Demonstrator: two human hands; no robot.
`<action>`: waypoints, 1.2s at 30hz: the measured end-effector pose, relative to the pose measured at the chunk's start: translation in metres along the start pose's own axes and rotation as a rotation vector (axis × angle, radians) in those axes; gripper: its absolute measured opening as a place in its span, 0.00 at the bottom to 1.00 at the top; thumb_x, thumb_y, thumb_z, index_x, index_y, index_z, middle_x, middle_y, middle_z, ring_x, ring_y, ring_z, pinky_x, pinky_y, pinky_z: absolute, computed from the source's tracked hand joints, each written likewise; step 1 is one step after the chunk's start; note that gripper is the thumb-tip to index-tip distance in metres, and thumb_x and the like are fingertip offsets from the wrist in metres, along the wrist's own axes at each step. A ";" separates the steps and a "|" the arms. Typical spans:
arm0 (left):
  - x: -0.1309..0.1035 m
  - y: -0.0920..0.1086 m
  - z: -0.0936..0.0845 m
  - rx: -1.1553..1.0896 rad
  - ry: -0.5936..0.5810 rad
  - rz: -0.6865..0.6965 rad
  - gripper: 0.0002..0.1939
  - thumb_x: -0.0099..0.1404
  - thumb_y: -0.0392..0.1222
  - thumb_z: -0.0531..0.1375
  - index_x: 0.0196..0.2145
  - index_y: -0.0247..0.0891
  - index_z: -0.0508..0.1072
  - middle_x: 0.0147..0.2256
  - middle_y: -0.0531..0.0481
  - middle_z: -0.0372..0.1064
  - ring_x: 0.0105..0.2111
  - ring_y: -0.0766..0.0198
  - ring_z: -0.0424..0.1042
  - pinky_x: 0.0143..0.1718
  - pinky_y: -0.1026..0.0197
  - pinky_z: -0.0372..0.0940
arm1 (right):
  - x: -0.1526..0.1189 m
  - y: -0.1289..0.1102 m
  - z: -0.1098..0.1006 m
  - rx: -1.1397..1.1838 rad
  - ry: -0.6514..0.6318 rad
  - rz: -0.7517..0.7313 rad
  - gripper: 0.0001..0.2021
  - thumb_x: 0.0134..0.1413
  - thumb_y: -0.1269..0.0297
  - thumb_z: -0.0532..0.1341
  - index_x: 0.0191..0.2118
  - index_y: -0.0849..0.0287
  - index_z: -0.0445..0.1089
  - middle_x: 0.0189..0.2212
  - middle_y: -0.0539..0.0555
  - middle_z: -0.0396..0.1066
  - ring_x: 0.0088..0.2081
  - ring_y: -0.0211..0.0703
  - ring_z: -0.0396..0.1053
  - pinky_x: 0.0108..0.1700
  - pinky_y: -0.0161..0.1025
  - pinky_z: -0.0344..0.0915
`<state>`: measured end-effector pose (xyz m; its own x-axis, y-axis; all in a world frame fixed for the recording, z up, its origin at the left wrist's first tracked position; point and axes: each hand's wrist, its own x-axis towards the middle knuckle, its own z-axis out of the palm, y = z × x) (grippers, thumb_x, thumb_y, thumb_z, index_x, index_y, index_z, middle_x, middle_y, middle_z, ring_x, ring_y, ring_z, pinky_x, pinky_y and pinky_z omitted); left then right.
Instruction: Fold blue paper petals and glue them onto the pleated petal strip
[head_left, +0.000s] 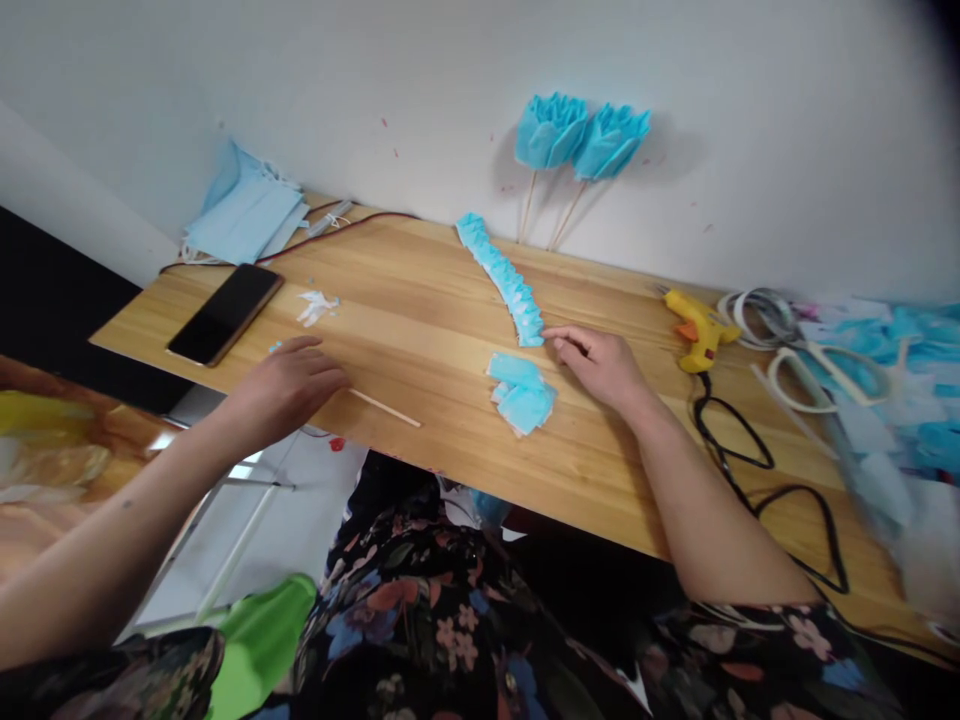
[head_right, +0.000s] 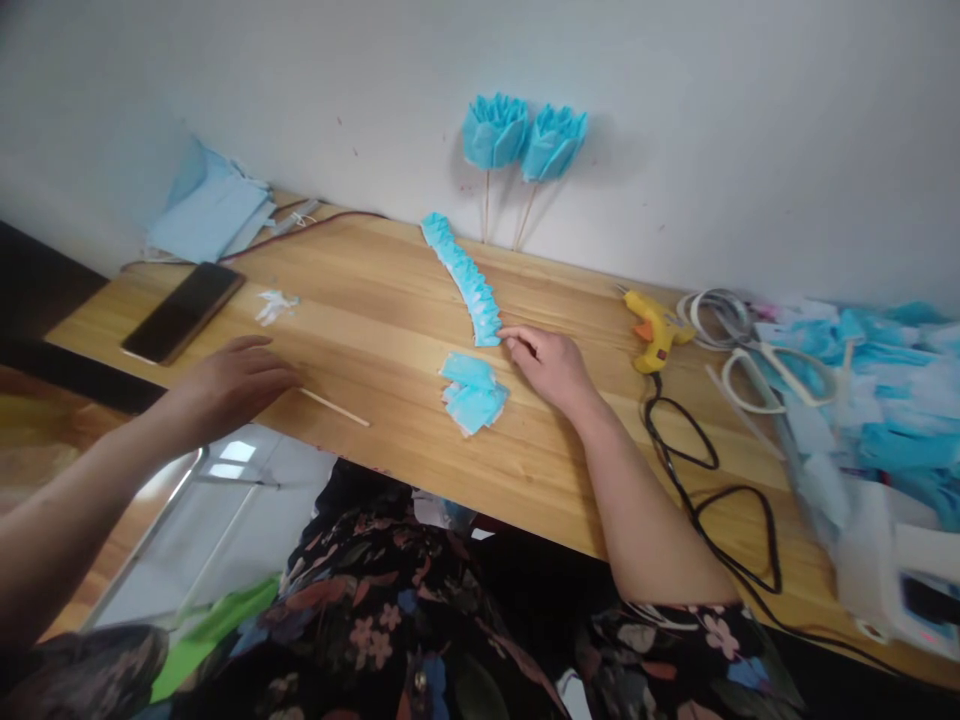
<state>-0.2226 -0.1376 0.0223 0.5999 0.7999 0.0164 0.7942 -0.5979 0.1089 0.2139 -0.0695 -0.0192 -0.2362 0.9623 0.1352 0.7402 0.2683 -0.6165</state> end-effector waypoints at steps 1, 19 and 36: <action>-0.002 -0.001 -0.001 0.031 -0.013 -0.007 0.22 0.75 0.41 0.46 0.40 0.45 0.80 0.37 0.46 0.79 0.40 0.55 0.76 0.62 0.45 0.62 | 0.000 -0.001 0.000 0.002 -0.003 0.005 0.17 0.63 0.60 0.56 0.47 0.53 0.81 0.24 0.51 0.76 0.25 0.41 0.66 0.32 0.39 0.58; -0.002 -0.033 -0.019 -0.017 0.234 -0.360 0.19 0.74 0.53 0.50 0.56 0.57 0.74 0.57 0.62 0.75 0.58 0.55 0.71 0.64 0.50 0.63 | -0.001 -0.002 -0.001 0.026 -0.003 -0.015 0.16 0.63 0.62 0.57 0.47 0.53 0.81 0.31 0.53 0.80 0.29 0.43 0.71 0.33 0.39 0.59; 0.045 -0.068 -0.014 -0.366 0.200 -0.545 0.34 0.74 0.52 0.48 0.68 0.25 0.61 0.57 0.38 0.75 0.59 0.58 0.70 0.67 0.51 0.58 | -0.001 -0.001 -0.002 -0.023 -0.006 -0.020 0.16 0.62 0.61 0.57 0.47 0.52 0.82 0.31 0.53 0.82 0.26 0.43 0.72 0.31 0.38 0.59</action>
<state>-0.2510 -0.0608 0.0295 0.0665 0.9968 0.0438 0.8728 -0.0794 0.4817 0.2148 -0.0712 -0.0171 -0.2549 0.9563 0.1430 0.7495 0.2888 -0.5956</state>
